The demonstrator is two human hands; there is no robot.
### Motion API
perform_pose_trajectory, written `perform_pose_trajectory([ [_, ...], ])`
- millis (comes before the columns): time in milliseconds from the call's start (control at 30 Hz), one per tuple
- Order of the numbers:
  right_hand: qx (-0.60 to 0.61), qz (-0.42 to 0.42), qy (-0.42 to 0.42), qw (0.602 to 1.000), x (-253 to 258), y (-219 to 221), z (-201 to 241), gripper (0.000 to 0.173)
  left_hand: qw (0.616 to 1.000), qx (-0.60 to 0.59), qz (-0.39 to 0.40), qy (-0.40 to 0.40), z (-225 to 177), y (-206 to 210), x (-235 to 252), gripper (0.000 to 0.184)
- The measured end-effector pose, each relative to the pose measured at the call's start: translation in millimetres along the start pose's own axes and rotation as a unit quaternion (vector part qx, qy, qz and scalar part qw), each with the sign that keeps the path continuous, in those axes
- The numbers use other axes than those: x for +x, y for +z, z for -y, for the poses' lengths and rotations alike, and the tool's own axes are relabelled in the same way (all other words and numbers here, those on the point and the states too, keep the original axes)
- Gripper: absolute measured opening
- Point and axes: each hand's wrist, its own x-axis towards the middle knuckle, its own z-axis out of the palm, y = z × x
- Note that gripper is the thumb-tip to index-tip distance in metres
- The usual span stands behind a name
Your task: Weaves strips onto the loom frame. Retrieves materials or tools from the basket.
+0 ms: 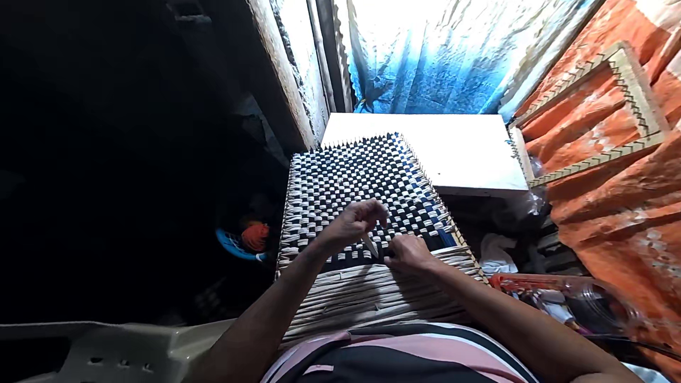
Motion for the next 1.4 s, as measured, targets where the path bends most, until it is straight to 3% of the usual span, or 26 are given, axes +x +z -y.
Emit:
perform_pose_trajectory([
  [133,0.145,-0.007,-0.005,0.989,10,0,-21,0.032,0.99,0.086,0.034,-0.111,41,30,2,0.02],
  [233,0.18,-0.003,-0.004,0.984,11,0,-25,0.031,0.978,0.128,0.052,-0.156,63,43,-3,0.025],
  [367,0.206,0.004,0.005,0.978,13,-1,-26,0.031,0.955,0.23,0.083,-0.167,57,51,-8,0.029],
  [500,0.204,0.004,0.018,0.979,14,4,-25,0.032,0.893,0.372,0.094,-0.237,46,73,-6,0.034],
  [600,0.154,0.01,-0.024,0.988,11,5,-27,0.028,0.875,0.394,0.096,-0.263,43,80,-2,0.047],
  [800,0.017,-0.002,-0.009,1.0,-4,7,-9,0.025,0.94,0.255,0.05,-0.222,67,69,-6,0.041],
  [1000,0.152,-0.085,-0.029,0.984,0,7,-20,0.017,0.971,0.164,0.09,-0.149,67,47,-8,0.04],
  [1133,0.151,-0.138,-0.097,0.974,-11,-4,-20,0.012,0.981,0.149,0.085,-0.095,54,38,-8,0.05],
  [1267,0.202,-0.232,-0.086,0.948,-38,-47,-54,0.007,0.977,0.201,0.053,-0.045,52,34,-11,0.059],
  [1400,0.297,-0.283,-0.021,0.912,-51,-66,-116,0.012,0.969,0.241,0.04,-0.029,58,17,-8,0.032],
])
